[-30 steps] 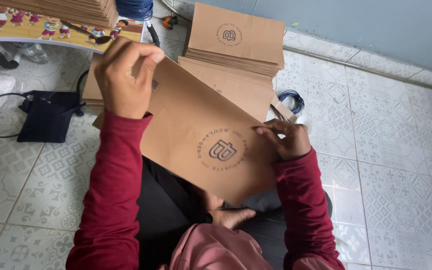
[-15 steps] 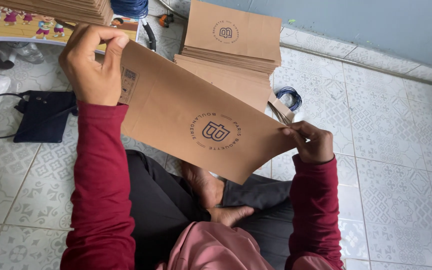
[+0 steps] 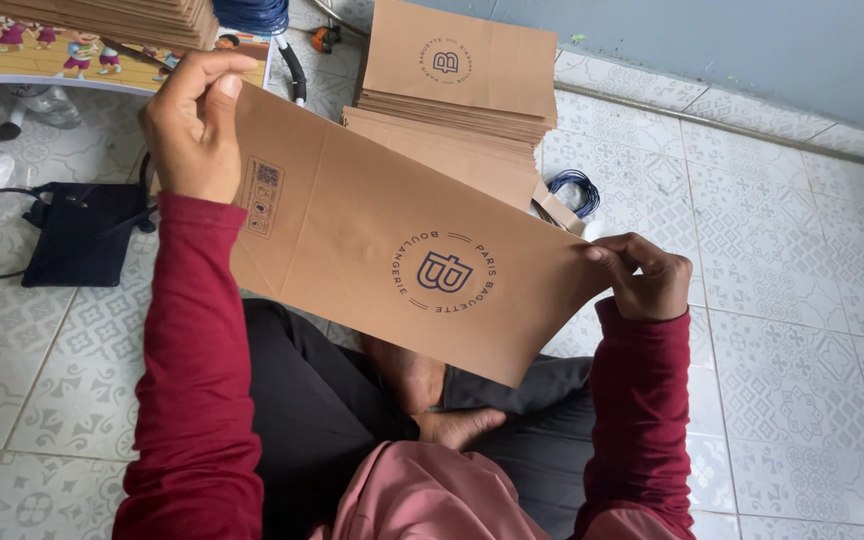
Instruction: Folding the bottom flaps of paper bags and stacking them neatly on the floor.
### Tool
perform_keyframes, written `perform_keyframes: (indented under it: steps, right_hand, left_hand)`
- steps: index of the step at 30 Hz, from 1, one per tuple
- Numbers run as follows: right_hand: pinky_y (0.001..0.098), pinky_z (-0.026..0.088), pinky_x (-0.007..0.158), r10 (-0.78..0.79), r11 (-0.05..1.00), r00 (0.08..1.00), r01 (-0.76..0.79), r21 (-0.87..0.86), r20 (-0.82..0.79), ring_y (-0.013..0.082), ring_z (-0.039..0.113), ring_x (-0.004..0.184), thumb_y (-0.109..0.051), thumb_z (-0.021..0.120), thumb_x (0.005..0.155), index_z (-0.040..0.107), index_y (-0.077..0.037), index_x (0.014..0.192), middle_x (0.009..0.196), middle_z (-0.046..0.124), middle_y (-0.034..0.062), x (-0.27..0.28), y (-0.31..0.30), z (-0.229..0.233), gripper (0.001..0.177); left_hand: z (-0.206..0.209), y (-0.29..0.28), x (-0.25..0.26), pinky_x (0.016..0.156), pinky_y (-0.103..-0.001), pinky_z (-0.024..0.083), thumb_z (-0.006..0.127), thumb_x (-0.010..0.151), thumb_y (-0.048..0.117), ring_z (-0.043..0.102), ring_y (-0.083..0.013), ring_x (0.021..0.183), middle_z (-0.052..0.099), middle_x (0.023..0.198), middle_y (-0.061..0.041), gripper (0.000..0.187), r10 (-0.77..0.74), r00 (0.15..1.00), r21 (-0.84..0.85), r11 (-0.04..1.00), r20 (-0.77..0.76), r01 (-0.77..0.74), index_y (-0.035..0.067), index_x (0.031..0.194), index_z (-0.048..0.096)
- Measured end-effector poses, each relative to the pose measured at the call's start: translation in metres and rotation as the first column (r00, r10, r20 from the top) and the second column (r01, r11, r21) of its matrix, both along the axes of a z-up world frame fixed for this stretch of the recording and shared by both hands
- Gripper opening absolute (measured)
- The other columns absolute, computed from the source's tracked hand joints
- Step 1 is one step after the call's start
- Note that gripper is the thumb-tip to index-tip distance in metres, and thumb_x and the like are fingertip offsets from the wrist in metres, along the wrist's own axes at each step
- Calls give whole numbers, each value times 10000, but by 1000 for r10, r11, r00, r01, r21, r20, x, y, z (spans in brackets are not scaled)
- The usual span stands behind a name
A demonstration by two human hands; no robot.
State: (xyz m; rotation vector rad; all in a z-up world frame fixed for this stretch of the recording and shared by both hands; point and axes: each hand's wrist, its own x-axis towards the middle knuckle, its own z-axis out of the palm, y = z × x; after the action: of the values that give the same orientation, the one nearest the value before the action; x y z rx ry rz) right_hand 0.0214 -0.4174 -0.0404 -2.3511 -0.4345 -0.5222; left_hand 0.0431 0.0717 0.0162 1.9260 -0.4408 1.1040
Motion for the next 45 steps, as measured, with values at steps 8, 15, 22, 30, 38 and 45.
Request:
perform_keyframes:
  steps: [8, 15, 22, 30, 38, 45]
  right_hand:
    - [244, 507, 670, 109, 992, 983, -97, -86, 145, 111, 695, 749, -58, 740, 981, 778, -97, 980, 933, 778, 9, -9, 34, 28, 54]
    - [410, 565, 568, 224, 970, 907, -170, -176, 356, 304, 680, 570, -149, 836, 913, 803, -128, 940, 657, 693, 95, 2, 62, 34, 48]
    - [434, 574, 621, 233, 972, 937, -213, -103, 261, 325, 709, 636, -79, 789, 946, 807, -110, 990, 689, 708, 114, 2, 46, 46, 56]
    - [420, 577, 791, 82, 996, 964, -89, 13, 254, 296, 751, 822, -19, 748, 1022, 788, -83, 1035, 886, 774, 82, 10, 9, 42, 77]
    - [407, 592, 782, 16, 995, 957, -43, 88, 291, 329, 755, 894, 79, 756, 1028, 792, -46, 1039, 916, 769, 118, 40, -22, 32, 131]
    - [369, 563, 783, 132, 896, 962, -13, -444, 237, 217, 749, 895, -327, 872, 915, 794, -186, 1060, 1043, 790, -13, 37, -7, 41, 217]
  left_hand:
    - [-29, -61, 12, 1089, -777, 61, 899, 793, 42, 422, -412, 1429, 592, 1458, -94, 395, 335, 941, 370, 869, 47, -328, 215, 1130, 787]
    - [-46, -145, 10, 1170, -592, 342, 704, 977, 240, 759, -188, 787, 756, 765, -25, 28, -117, 937, 514, 810, -329, 282, 229, 975, 730]
    - [-23, -146, 5, 780, -408, 626, 708, 980, 194, 699, -153, 553, 714, 649, 3, 112, -212, 953, 550, 779, -218, 299, 218, 874, 679]
    - [-70, -97, 32, 693, -419, 595, 659, 972, 51, 710, -253, 685, 698, 746, -36, 185, -313, 864, 281, 854, -394, 438, 220, 1005, 729]
    - [-25, -29, 11, 683, -409, 566, 671, 1062, 127, 654, -287, 628, 679, 715, -69, 113, -81, 953, 447, 869, -292, 212, 164, 976, 735]
    - [-10, -57, 12, 846, -385, 569, 832, 943, -3, 660, -142, 598, 753, 736, 33, 251, 124, 947, 575, 769, 296, -280, 225, 862, 763]
